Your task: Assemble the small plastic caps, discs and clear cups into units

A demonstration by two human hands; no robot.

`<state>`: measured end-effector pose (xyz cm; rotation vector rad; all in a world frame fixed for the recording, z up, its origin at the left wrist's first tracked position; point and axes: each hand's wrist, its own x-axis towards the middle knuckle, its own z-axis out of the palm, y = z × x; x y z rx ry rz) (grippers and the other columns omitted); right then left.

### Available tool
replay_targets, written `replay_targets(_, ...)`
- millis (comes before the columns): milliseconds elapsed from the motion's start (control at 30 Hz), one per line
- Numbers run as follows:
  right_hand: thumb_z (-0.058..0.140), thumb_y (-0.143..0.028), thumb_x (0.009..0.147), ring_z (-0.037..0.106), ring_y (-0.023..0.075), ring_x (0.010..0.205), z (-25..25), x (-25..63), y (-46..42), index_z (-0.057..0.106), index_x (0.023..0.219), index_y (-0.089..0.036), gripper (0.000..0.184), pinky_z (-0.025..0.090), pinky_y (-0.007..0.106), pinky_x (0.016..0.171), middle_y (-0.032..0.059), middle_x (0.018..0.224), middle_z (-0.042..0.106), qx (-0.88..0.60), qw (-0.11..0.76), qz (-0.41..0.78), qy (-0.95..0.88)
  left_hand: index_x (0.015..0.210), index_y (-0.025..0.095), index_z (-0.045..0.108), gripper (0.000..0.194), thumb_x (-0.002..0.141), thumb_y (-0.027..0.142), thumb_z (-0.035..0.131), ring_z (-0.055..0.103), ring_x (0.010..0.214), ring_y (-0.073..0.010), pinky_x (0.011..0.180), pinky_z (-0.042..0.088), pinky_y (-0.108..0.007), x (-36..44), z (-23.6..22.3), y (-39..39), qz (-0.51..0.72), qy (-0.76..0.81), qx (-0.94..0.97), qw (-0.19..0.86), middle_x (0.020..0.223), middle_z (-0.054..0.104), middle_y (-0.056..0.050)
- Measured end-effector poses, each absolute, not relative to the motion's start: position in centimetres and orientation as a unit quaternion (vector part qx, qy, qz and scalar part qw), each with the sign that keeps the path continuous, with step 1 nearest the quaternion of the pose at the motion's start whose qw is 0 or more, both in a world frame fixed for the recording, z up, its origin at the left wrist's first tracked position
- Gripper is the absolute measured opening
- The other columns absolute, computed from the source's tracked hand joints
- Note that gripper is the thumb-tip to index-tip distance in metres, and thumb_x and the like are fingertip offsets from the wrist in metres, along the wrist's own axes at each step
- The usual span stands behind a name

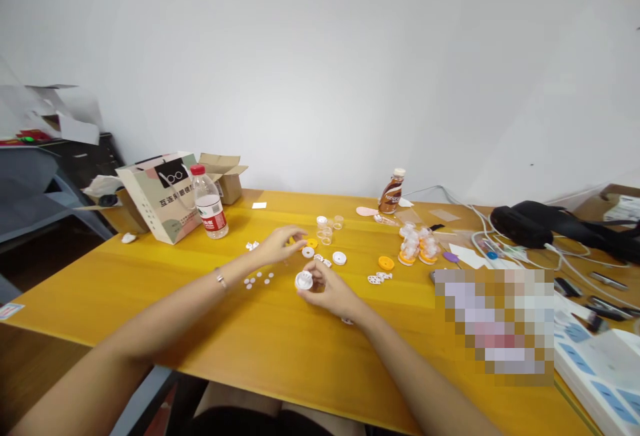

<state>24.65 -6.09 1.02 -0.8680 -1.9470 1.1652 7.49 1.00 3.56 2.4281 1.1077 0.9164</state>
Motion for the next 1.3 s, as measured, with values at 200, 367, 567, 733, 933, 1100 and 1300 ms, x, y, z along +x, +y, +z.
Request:
replay_targets(200,0.064,-0.031,0.066,0.051,0.0110,0.068,0.0,24.5,-6.0,0.046,0.084,-0.021,0.028,0.040,0.025,0.068,-0.0030,0.074,0.052,-0.329,0.365,0.513,-0.704,0.090,0.011,0.058,0.026,0.074,0.032,0.054,0.055,0.086,-0.0213,0.077,0.041,-0.031,13.8,2.3,5.5,0.299,0.500,0.806,0.101,0.094,0.060,-0.012)
replay_targets(367,0.066,-0.030,0.065,0.052,0.0107,0.071,-0.1,24.8,-5.6,0.048,0.084,-0.021,0.028,0.042,0.024,0.069,-0.0026,0.076,0.054,-0.327,0.371,0.530,-0.688,0.088,0.010,0.057,0.021,0.068,0.019,0.059,0.055,0.085,-0.0225,0.076,0.041,-0.032,16.0,1.3,6.2,0.312,0.514,0.790,0.118,0.092,0.059,-0.014)
replay_targets(567,0.071,-0.031,0.057,0.056,0.0119,0.070,-0.3,24.6,-4.8,0.053,0.082,-0.021,0.032,0.044,0.028,0.072,-0.0016,0.077,0.059,-0.353,0.427,0.556,-0.620,0.095,0.011,0.054,0.028,0.077,0.033,0.052,0.057,0.073,-0.0135,0.066,0.044,-0.023,11.9,2.9,4.5,0.363,0.485,0.777,0.175,0.085,0.061,-0.007)
replay_targets(733,0.071,-0.032,0.056,0.058,0.0144,0.071,-0.4,24.3,-4.5,0.059,0.083,-0.020,0.032,0.045,0.031,0.073,0.0013,0.080,0.063,-0.387,0.461,0.542,-0.587,0.101,0.015,0.054,0.033,0.078,0.039,0.050,0.055,0.066,-0.0101,0.059,0.044,-0.020,6.8,3.9,0.1,0.447,0.399,0.755,0.265,0.086,0.061,-0.005)
replay_targets(933,0.066,-0.033,0.062,0.057,0.0137,0.065,-0.7,24.1,-4.8,0.062,0.089,-0.019,0.030,0.045,0.028,0.066,0.0014,0.078,0.064,-0.399,0.428,0.501,-0.638,0.091,0.015,0.058,0.028,0.074,0.037,0.058,0.055,0.071,-0.0108,0.065,0.044,-0.021,6.5,2.8,-3.7,0.401,0.353,0.796,0.285,0.084,0.060,-0.003)
replay_targets(1100,0.063,-0.034,0.065,0.049,0.0125,0.057,-0.7,24.3,-5.0,0.063,0.089,-0.021,0.027,0.038,0.024,0.055,-0.0021,0.069,0.061,-0.425,0.422,0.407,-0.690,0.089,0.013,0.056,0.025,0.073,0.032,0.060,0.056,0.074,-0.0125,0.069,0.045,-0.024,6.8,1.4,-3.9,0.412,0.351,0.772,0.334,0.083,0.060,-0.004)
replay_targets(1300,0.060,-0.034,0.070,0.047,0.0113,0.058,0.3,24.4,-5.7,0.064,0.082,-0.020,0.020,0.036,0.022,0.056,-0.0028,0.068,0.057,-0.366,0.356,0.519,-0.686,0.096,0.014,0.056,0.022,0.076,0.023,0.057,0.055,0.090,-0.0153,0.084,0.042,-0.029,5.3,2.5,-3.9,0.374,0.230,0.784,0.439,0.095,0.059,-0.008)
